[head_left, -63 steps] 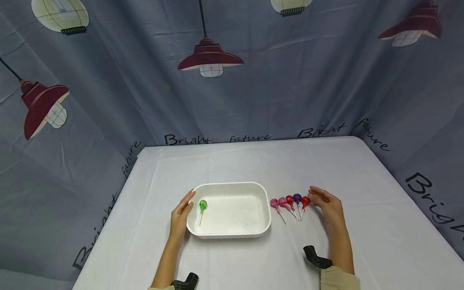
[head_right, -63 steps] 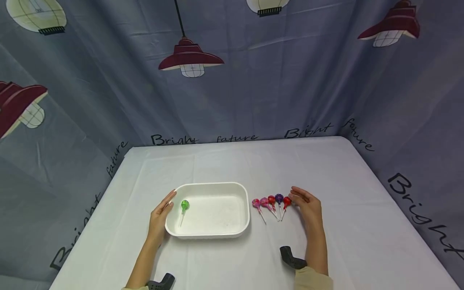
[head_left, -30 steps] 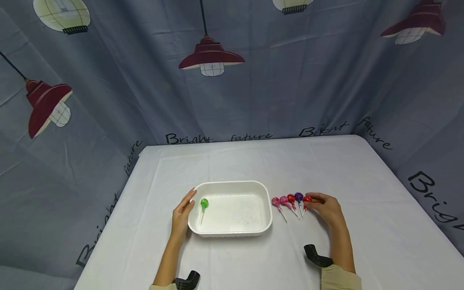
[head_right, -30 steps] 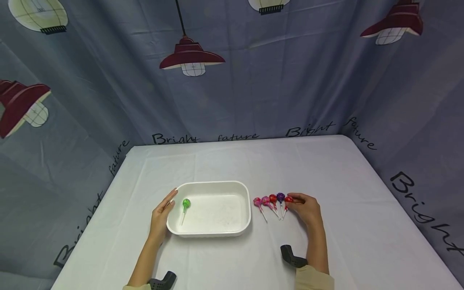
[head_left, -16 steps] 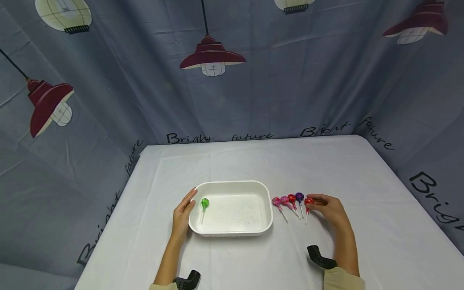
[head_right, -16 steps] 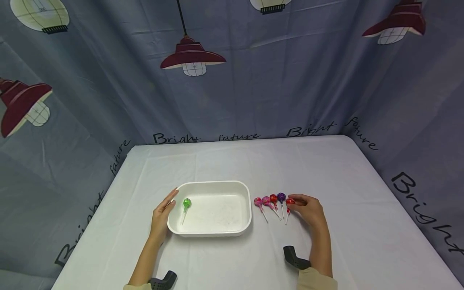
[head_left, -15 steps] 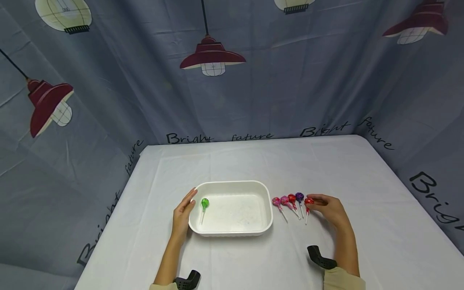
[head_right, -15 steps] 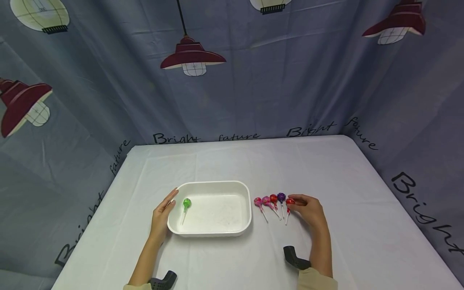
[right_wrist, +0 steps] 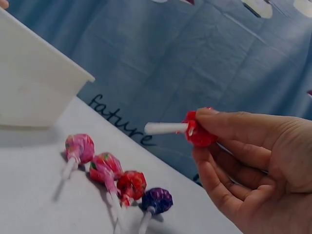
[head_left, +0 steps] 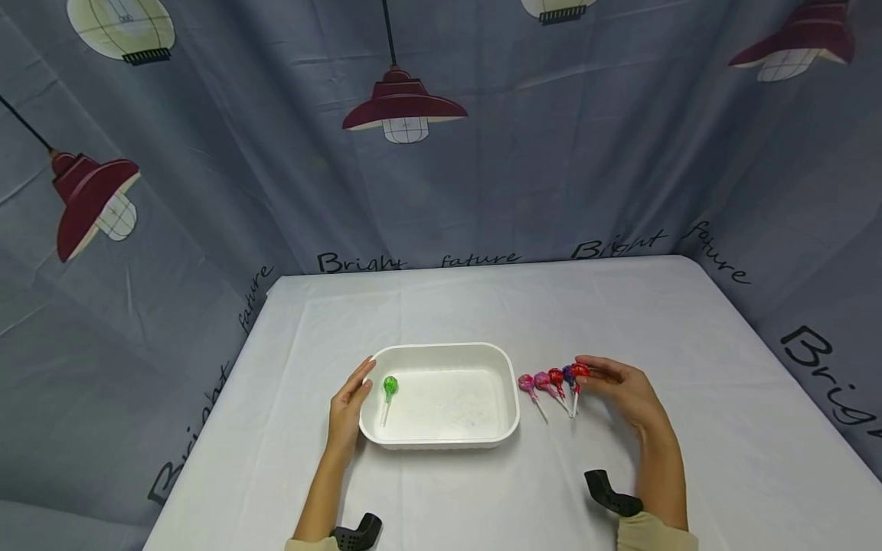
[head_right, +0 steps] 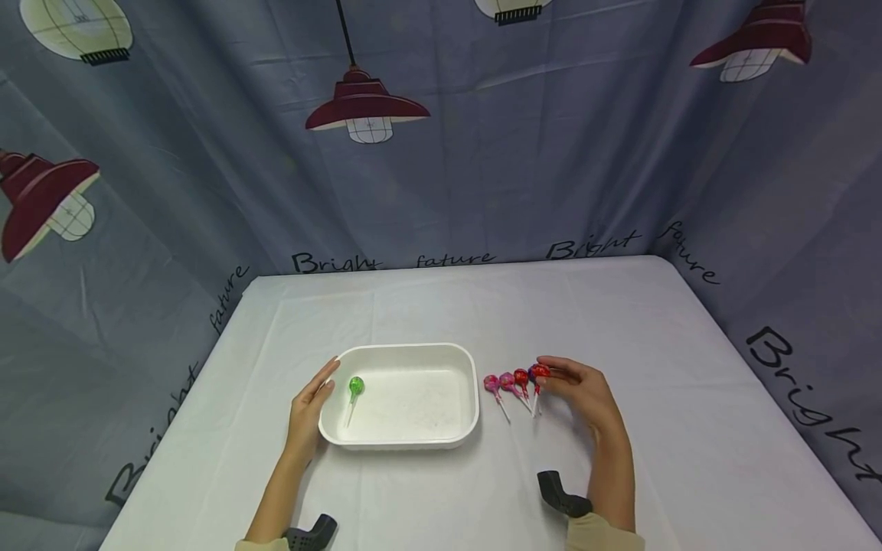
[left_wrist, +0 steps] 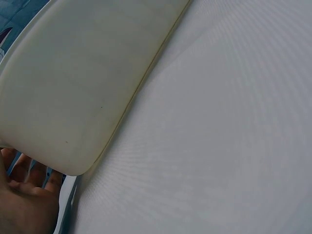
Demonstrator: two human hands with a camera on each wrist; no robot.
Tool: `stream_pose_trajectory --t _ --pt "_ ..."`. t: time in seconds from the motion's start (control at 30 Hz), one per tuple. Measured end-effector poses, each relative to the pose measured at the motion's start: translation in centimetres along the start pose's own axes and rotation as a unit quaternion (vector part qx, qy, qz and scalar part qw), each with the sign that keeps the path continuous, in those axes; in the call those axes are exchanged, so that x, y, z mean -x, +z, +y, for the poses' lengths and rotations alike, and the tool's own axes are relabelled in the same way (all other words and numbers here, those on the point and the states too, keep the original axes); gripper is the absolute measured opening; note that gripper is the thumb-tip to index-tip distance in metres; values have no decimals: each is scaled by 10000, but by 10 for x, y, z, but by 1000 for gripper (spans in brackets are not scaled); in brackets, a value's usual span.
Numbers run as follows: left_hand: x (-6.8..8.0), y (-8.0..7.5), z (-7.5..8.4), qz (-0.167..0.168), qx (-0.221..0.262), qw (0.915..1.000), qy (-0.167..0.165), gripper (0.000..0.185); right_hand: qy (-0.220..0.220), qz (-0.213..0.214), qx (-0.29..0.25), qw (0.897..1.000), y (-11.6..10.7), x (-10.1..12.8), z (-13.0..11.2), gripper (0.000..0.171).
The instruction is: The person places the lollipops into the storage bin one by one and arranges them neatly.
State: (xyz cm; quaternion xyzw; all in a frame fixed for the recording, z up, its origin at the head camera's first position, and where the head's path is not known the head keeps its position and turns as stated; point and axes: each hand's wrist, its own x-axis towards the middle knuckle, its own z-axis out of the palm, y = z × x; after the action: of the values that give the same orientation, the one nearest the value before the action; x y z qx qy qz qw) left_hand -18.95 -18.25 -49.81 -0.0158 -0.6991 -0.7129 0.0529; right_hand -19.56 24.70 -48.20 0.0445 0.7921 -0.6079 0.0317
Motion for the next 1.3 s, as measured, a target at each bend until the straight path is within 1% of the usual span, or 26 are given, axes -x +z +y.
stream_pose_trajectory --t 0.2,0.33,0.43,0.47,0.53,0.63,0.67,0.7,0.77,0.9,0.97,1.0,1.07,1.13,1.2,1.3 --pt "0 0 -1 49 -13 10000 -14 36 -260 -83 -339 9991 9 0 -12 52" --pt "0 0 -1 38 16 10000 -4 36 -518 -130 -403 9978 18 -10 -13 46" --pt "0 0 -1 8 24 10000 -14 36 -722 -290 -591 9952 27 -19 -14 43" --pt "0 0 0 6 20 10000 -19 36 -837 -375 -768 9928 31 -23 -13 40" --pt "-1 0 0 17 26 10000 -34 36 -896 -530 -803 9913 39 -26 -24 41" --pt "-1 1 1 37 22 10000 -48 36 -793 -702 -670 9921 53 -24 -49 44" --pt "-1 1 1 49 25 10000 -47 36 -811 -758 -690 9914 58 -25 -53 45" --pt "-1 1 1 52 23 10000 -48 36 -771 -725 -581 9927 63 -28 -55 48" --pt "-1 1 1 71 33 10000 -50 36 -805 -715 -672 9919 73 -46 -37 47" --pt "-1 1 1 65 29 10000 -17 35 -725 -794 -999 9892 93 -51 -45 47" --pt "-1 0 0 59 21 10000 -16 36 -592 -924 -1195 9868 103 -42 -67 46" --pt "-2 0 -2 53 25 10000 -10 36 -542 -976 -1268 9856 108 -34 -80 45" --pt "-4 -1 -7 60 60 10000 -21 35 -624 -1150 -1419 9812 118 -36 -81 43" --pt "-6 -3 -14 73 107 9999 -41 35 -598 -1245 -1589 9776 128 -37 -82 41" --pt "-9 -4 -21 85 171 9998 -28 35 -552 -1335 -1683 9751 137 -38 -83 40" --pt "-9 -6 -25 99 192 9998 28 35 -454 -1421 -1722 9737 152 -39 -84 39"
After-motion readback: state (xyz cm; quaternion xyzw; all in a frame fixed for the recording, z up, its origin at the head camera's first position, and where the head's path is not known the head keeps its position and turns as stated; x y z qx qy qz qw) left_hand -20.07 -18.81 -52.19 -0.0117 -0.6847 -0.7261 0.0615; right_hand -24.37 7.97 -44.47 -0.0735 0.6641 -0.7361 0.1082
